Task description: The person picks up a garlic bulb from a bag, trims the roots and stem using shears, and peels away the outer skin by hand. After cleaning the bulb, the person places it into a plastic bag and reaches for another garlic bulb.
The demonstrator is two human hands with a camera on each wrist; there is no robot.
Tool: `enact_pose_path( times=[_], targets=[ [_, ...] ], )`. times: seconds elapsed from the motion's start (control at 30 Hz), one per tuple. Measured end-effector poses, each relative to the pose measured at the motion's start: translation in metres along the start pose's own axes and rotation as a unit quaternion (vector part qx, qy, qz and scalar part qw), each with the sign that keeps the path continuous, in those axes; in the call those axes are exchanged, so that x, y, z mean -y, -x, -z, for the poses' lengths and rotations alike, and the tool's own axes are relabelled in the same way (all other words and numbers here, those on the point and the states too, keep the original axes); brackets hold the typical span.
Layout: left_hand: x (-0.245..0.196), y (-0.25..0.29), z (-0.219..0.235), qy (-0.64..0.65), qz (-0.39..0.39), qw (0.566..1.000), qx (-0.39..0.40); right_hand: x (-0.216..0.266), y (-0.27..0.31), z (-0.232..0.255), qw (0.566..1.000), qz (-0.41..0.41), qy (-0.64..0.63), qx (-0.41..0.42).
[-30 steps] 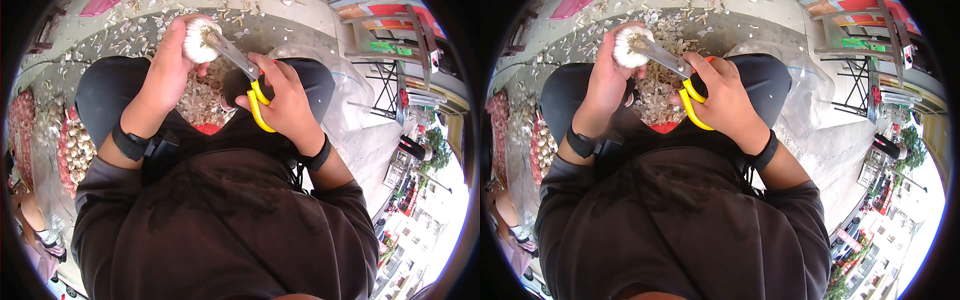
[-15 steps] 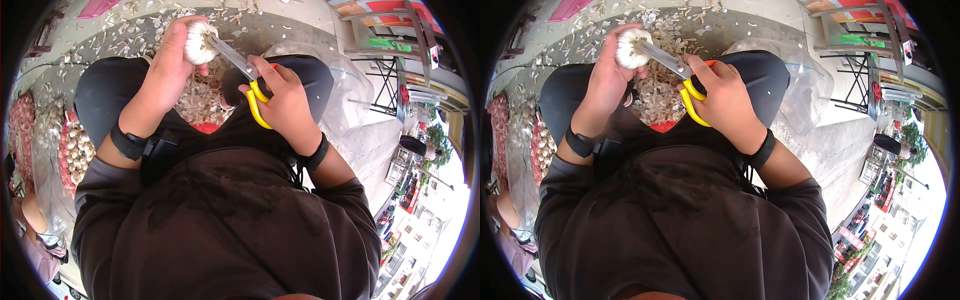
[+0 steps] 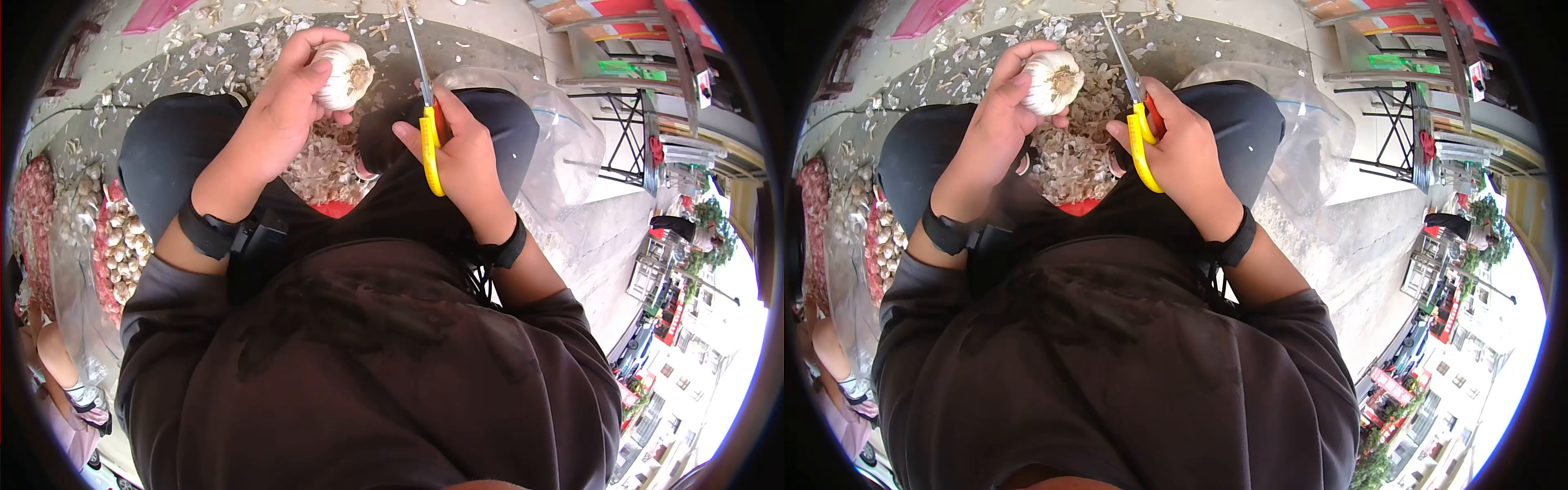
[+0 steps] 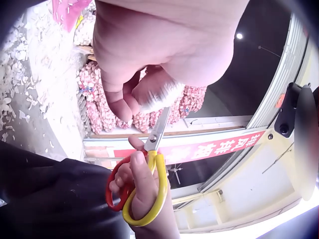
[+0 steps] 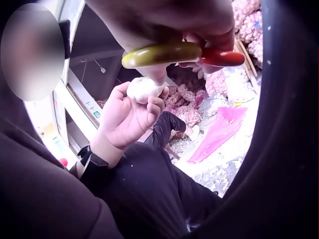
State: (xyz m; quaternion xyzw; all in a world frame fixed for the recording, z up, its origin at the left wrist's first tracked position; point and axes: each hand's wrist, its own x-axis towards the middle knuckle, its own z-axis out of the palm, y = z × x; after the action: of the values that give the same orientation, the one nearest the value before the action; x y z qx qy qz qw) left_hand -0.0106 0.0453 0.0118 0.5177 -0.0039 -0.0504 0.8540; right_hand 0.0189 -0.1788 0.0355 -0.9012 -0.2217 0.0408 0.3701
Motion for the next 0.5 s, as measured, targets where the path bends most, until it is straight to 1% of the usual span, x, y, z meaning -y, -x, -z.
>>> enact_pose_path(
  times=[0.03,0.07,0.1,0.13,0.2,0.27,0.3,0.37,0.4,0.43,0.47,0.5],
  targets=[
    [-0.002,0.001,0.003,0.029,0.007,1.0,0.005,0.001,-0.001,0.004,0.995,0.069,0.066,-0.041],
    [-0.003,0.001,0.005,0.059,0.014,0.998,0.011,-0.002,-0.002,0.011,0.985,0.101,0.125,-0.062],
    [-0.004,0.001,0.006,0.088,0.02,0.996,0.017,-0.005,-0.003,0.022,0.975,0.11,0.178,-0.073],
    [-0.006,0.001,0.005,0.064,0.016,0.998,0.002,-0.009,-0.003,0.033,0.962,0.119,0.23,-0.084],
    [-0.009,0.003,0.003,0.015,0.006,0.999,-0.03,-0.012,0.006,0.057,0.959,0.079,0.268,-0.044],
    [-0.008,0.002,0.006,0.027,-0.016,0.999,-0.043,-0.012,0.022,0.078,0.96,0.035,0.273,0.046],
    [-0.006,0.0,0.007,0.034,-0.026,0.998,-0.044,-0.01,0.033,0.083,0.952,0.003,0.298,0.071],
    [0.001,-0.001,0.003,-0.076,-0.085,0.991,-0.07,-0.007,0.055,0.092,0.928,-0.065,0.346,0.117],
    [0.003,-0.001,0.002,-0.132,-0.117,0.981,-0.082,-0.006,0.064,0.092,0.934,-0.085,0.326,0.122],
    [0.003,0.001,0.003,-0.177,-0.103,0.975,-0.086,-0.006,0.071,0.091,0.938,-0.104,0.305,0.126],
    [0.004,0.001,0.003,-0.194,-0.095,0.973,-0.088,-0.005,0.076,0.091,0.943,-0.121,0.282,0.13],
    [0.006,0.0,0.002,-0.211,-0.086,0.97,-0.09,-0.003,0.077,0.095,0.946,-0.093,0.285,0.121]
  ],
)
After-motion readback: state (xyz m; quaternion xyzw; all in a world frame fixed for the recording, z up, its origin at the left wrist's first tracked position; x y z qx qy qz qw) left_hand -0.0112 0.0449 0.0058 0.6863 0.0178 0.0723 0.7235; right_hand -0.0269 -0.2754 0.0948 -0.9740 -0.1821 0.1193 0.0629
